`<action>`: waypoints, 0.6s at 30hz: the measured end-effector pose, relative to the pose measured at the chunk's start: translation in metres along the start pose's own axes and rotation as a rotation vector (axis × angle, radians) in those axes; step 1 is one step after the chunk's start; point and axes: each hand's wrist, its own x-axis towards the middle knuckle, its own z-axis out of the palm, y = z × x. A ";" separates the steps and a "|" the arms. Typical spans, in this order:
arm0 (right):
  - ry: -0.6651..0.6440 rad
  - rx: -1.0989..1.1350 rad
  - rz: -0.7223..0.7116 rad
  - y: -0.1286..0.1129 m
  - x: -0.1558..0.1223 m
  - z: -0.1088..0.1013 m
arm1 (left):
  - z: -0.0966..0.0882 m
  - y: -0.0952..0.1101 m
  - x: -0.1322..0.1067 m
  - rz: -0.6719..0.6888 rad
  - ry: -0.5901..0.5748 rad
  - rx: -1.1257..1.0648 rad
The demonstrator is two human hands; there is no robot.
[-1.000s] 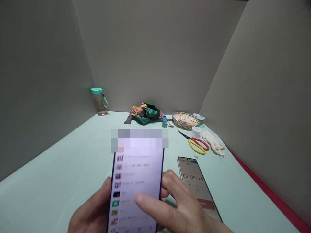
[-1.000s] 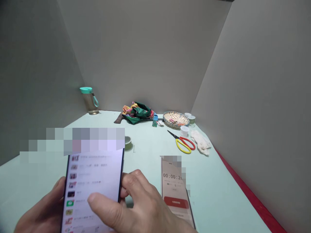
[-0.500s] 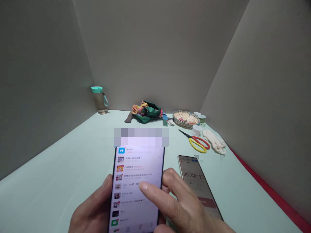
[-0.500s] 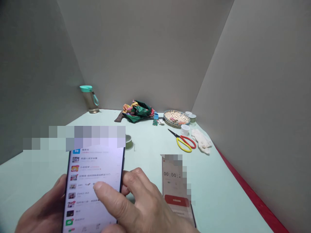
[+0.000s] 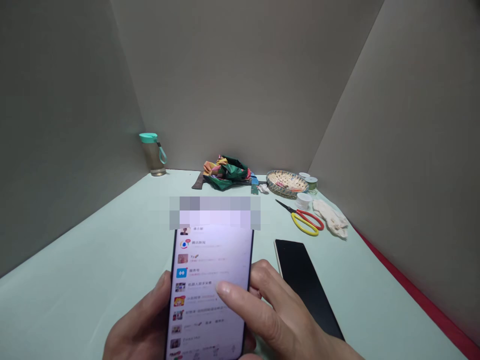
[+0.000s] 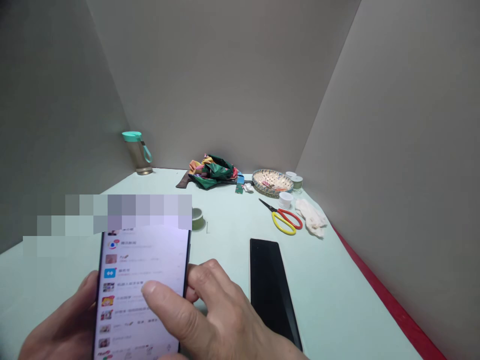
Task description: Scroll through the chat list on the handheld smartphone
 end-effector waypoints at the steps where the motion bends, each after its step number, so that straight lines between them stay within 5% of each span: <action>1: 0.007 -0.013 -0.012 0.000 0.001 0.000 | 0.000 0.000 0.000 0.003 -0.007 -0.007; 18: -0.127 -0.074 0.028 0.000 -0.001 -0.009 | -0.015 0.001 -0.005 0.080 -0.008 -0.038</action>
